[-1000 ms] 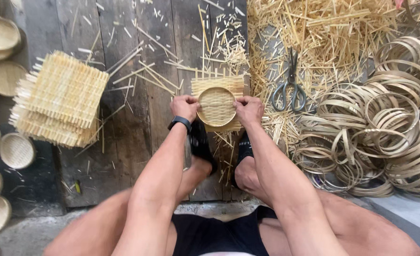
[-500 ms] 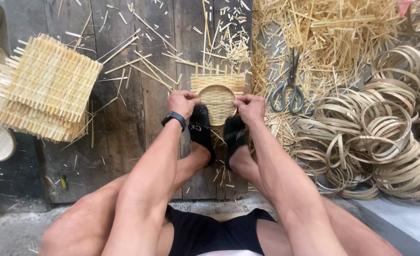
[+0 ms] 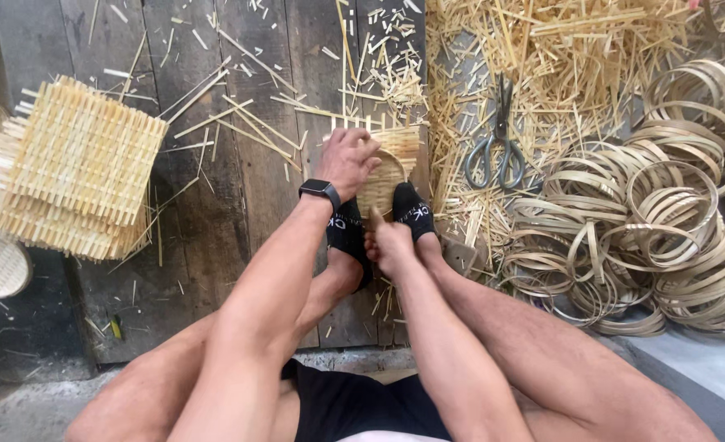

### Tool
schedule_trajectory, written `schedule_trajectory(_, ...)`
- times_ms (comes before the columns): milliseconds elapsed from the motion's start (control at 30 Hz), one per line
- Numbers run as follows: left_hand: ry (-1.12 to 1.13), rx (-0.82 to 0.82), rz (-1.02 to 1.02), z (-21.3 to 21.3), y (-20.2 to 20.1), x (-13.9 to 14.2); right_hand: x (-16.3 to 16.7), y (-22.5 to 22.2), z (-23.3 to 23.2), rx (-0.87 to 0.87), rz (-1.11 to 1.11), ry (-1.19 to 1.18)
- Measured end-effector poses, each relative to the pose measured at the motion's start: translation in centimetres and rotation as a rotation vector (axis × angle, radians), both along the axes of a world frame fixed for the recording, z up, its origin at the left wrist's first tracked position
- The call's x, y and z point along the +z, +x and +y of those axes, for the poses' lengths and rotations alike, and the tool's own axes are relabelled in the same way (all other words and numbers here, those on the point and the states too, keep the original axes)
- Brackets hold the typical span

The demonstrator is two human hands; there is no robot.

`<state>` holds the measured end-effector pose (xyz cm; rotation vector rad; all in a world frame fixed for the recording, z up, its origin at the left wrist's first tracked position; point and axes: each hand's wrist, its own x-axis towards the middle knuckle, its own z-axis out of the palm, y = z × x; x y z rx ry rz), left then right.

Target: The person sits on the floor and repeatedly forms small round bamboo bowls by wrapping a flat woven bamboo mat around a circular wooden mold. They use shears to trim the excess bamboo strips flush with the mold edge, then remove the finished bowl and place it aside. The process is repeated multiple times.

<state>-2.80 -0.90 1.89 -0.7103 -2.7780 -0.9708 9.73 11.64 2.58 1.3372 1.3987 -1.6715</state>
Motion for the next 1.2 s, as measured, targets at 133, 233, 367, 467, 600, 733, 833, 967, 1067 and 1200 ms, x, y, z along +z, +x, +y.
schedule_trajectory(133, 0.143, 0.140, -0.110, 0.9, 0.4, -0.9, -2.3, 1.2, -1.8, -0.062, 0.198, 0.111)
schedule_trajectory(233, 0.204, 0.197, -0.133, 1.2, 1.0, -1.4, -3.6, 2.3, -1.5, -0.025, 0.230, 0.083)
schedule_trajectory(367, 0.221, 0.233, -0.268, 1.3, 1.0, -1.5, -4.3, 3.2, -2.1, 0.194, 0.640, 0.576)
schedule_trajectory(467, 0.218, 0.225, -0.334, 1.4, 0.5, -1.5, -3.1, 3.5, -2.2, 0.192, 0.584, 0.479)
schedule_trajectory(600, 0.275, 0.315, -0.549, 1.5, -0.4, -1.3, 0.4, 1.5, 0.2, 0.325, 0.379, 0.535)
schedule_trajectory(733, 0.391, 0.347, -0.597, 1.5, -0.8, -1.7, 0.6, -4.1, 4.5, 0.206, 0.770, 0.908)
schedule_trajectory(833, 0.428, 0.354, -0.626, 1.4, -0.8, -2.3, -1.2, -5.8, 6.1, 0.158, 0.656, 0.513)
schedule_trajectory(967, 0.503, 0.360, -0.721, 1.2, -1.1, -2.6, -3.7, -5.8, 6.7, 0.019, 0.597, 0.267)
schedule_trajectory(1067, 0.594, 0.302, -0.764, 0.7, -1.6, -2.2, -3.4, -5.8, 7.0, 0.095, 0.581, 0.286)
schedule_trajectory(1200, 0.628, 0.362, -0.913, 0.2, -1.4, -1.2, -1.0, -6.7, 10.5, 0.025, 0.495, 0.200)
